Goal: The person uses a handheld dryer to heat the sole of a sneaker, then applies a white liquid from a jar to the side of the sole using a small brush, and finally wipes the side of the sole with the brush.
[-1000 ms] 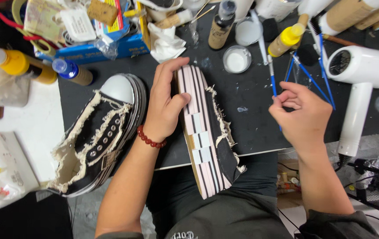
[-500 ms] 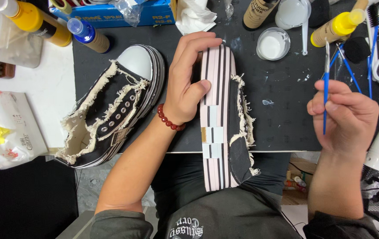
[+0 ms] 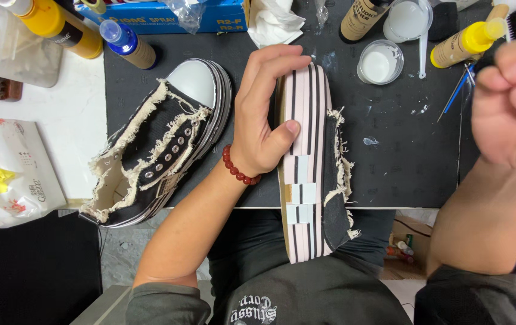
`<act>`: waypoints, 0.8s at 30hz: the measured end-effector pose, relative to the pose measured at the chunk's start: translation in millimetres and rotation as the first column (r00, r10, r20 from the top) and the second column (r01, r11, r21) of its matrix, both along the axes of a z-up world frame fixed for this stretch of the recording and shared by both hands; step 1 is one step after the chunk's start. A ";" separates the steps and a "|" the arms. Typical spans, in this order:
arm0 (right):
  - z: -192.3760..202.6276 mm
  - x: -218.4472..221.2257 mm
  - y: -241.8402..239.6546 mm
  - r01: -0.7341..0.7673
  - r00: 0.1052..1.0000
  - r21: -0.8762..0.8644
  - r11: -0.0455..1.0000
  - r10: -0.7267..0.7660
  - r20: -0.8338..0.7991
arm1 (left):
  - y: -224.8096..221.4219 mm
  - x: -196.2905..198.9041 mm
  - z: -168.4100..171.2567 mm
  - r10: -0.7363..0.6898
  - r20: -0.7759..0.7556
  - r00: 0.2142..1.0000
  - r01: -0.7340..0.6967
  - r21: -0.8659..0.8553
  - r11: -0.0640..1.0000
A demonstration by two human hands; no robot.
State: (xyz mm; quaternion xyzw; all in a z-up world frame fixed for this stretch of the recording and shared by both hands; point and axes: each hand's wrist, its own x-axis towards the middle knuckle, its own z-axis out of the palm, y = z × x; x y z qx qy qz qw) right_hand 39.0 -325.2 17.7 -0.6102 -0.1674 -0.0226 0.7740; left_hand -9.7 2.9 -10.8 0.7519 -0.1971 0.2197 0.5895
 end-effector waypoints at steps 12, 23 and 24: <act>-12.8 34.8 -32.9 0.044 0.999 -0.187 0.981 -0.042 0.018 | -1.5 1.2 -0.2 0.035 -0.037 0.999 -0.034 0.019 0.999; -42.5 64.1 -10.9 0.230 0.951 -0.295 0.927 -0.149 0.272 | -5.0 1.6 5.9 0.060 -0.101 0.993 -0.052 0.077 0.996; -41.8 64.5 -7.5 0.243 0.942 -0.313 0.918 -0.146 0.302 | -5.5 2.8 6.9 0.057 -0.109 0.992 -0.048 0.081 0.996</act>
